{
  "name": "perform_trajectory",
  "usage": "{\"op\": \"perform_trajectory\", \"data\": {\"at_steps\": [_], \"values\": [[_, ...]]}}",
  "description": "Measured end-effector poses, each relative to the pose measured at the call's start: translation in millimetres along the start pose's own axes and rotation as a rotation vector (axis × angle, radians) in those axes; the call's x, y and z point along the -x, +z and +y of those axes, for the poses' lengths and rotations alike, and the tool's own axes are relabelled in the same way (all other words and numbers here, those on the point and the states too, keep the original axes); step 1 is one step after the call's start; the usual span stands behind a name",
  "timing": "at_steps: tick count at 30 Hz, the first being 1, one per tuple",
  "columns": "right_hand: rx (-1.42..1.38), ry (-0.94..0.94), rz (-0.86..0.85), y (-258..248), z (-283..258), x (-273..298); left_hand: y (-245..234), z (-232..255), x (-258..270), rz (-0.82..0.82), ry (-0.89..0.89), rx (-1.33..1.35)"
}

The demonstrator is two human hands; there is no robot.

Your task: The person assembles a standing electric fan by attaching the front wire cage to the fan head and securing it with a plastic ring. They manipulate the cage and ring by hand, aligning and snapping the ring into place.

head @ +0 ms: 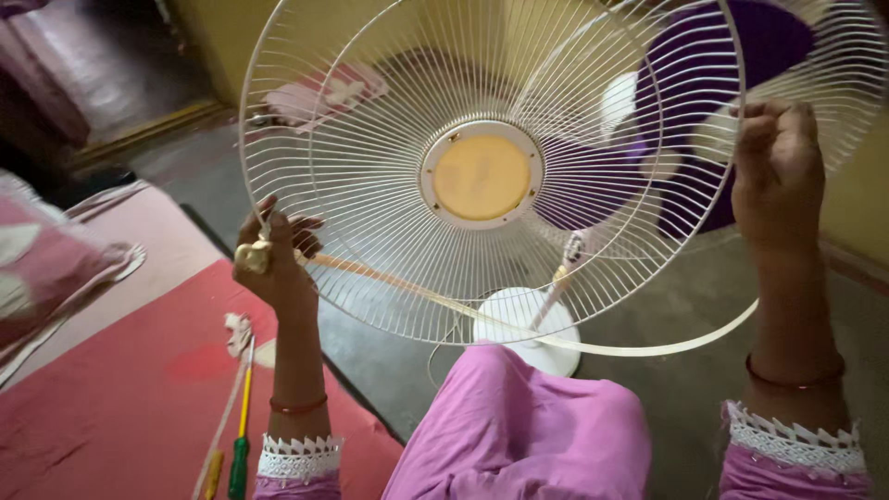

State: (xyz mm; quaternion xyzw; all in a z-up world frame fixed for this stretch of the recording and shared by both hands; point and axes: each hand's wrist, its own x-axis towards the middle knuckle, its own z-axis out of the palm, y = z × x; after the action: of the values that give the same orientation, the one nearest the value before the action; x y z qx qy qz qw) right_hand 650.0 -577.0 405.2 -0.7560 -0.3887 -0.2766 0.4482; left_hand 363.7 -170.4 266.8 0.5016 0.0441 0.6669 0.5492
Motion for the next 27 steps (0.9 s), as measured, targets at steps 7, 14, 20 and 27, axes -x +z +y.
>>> {"op": "perform_trajectory", "data": {"at_steps": [7, 14, 20, 27], "values": [[0.203, -0.192, 0.053, 21, -15, 7, -25, -1, -8, 0.075, -0.098, 0.025], [0.262, -0.253, -0.148, 32, -36, 42, -53, -13, -9, 0.041, -0.355, -0.089], [0.091, -0.597, -0.246, 51, -49, 36, -100, -37, -14, 0.040, -0.646, -0.131], [0.004, -0.792, -0.398, 63, -69, 25, -135, -65, -27, -0.104, -0.961, -0.207]]}}
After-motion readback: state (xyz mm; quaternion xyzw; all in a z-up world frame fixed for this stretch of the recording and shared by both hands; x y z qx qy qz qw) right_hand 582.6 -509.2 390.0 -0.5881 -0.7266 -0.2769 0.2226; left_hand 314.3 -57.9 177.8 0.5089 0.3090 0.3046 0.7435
